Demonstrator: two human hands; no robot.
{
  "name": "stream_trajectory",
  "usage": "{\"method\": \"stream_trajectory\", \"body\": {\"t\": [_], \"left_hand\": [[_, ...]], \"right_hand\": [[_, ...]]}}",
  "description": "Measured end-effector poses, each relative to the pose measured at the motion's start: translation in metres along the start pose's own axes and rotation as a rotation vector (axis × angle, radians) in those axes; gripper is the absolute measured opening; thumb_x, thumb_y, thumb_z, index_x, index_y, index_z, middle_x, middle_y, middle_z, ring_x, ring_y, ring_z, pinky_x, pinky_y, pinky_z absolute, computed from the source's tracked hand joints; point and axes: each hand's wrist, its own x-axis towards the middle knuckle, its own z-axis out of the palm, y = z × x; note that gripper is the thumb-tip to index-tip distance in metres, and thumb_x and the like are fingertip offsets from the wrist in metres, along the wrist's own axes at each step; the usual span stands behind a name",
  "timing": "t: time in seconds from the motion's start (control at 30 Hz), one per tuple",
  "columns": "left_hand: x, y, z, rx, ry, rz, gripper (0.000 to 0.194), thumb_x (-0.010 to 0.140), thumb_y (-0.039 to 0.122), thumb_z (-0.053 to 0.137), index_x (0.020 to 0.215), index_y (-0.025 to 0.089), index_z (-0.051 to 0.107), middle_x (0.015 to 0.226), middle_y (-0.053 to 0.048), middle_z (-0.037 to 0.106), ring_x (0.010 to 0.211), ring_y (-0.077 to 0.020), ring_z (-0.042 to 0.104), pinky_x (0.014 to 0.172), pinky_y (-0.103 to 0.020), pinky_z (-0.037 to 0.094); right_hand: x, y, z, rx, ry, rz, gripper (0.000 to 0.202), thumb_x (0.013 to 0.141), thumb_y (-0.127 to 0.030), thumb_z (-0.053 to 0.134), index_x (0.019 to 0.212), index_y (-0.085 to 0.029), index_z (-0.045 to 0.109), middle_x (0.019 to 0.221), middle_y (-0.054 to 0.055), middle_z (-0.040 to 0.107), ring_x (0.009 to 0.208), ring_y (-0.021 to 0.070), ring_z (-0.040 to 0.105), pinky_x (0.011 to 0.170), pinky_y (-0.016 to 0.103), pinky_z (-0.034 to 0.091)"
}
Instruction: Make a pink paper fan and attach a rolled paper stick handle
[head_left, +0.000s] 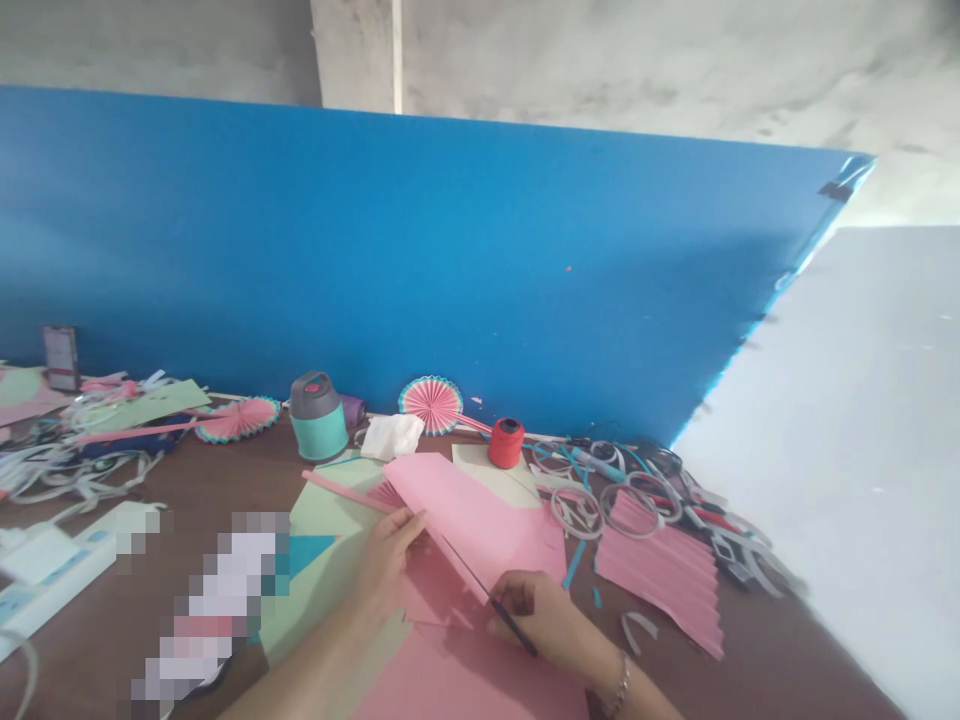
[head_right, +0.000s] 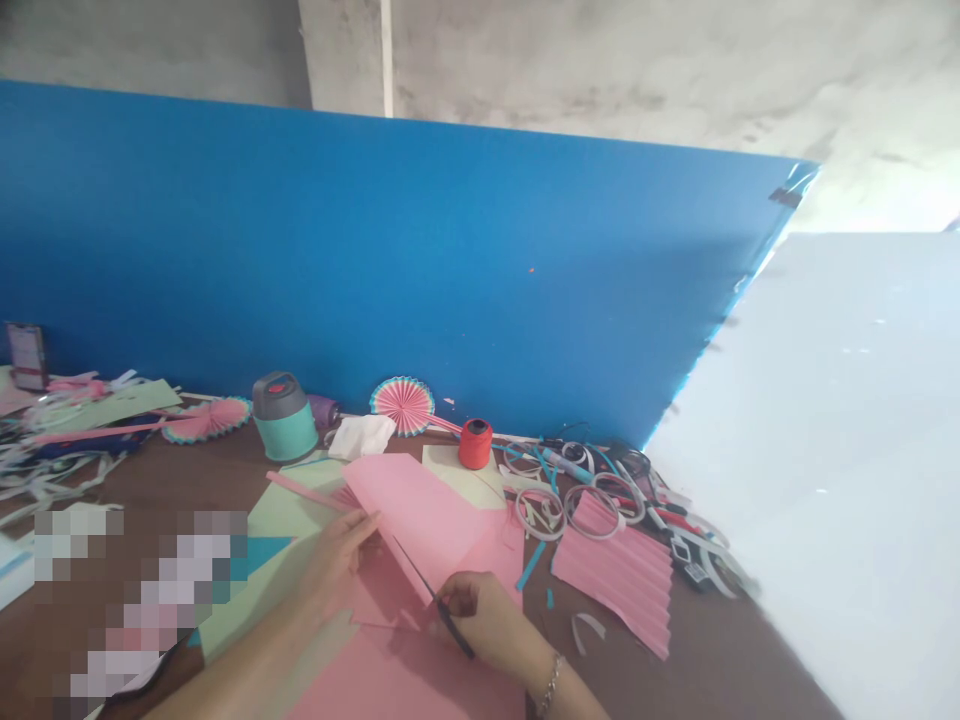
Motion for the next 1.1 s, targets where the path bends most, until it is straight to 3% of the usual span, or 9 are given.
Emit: {"method": "stream_trajectory", "body": {"t": [0.67, 1.1], "left_hand": [[-0.002, -0.002, 0.002, 0.018, 0.001, -0.004, 0.029, 0.067, 0.042, 0.070, 0.072, 0.014, 0.067, 0.063, -0.003, 0.064, 0.062, -0.0163, 0.059, 0.062, -0.026, 0.044], [-0.003, -0.003, 0.004, -0.005, -0.011, -0.037, 0.025, 0.066, 0.040, 0.072, 0.068, 0.015, 0.067, 0.064, -0.002, 0.065, 0.060, -0.0134, 0.056, 0.061, -0.023, 0.043]], "right_hand": [[0.001, 0.004, 0.006, 0.085, 0.031, -0.007, 0.011, 0.056, -0.023, 0.060, 0.062, -0.015, 0.056, 0.046, -0.007, 0.047, 0.040, 0.0040, 0.034, 0.040, 0.018, 0.025], [0.005, 0.013, 0.007, -0.011, 0.057, -0.025, 0.011, 0.057, -0.020, 0.063, 0.065, -0.012, 0.063, 0.048, -0.005, 0.053, 0.043, 0.0063, 0.042, 0.040, 0.017, 0.031]]}}
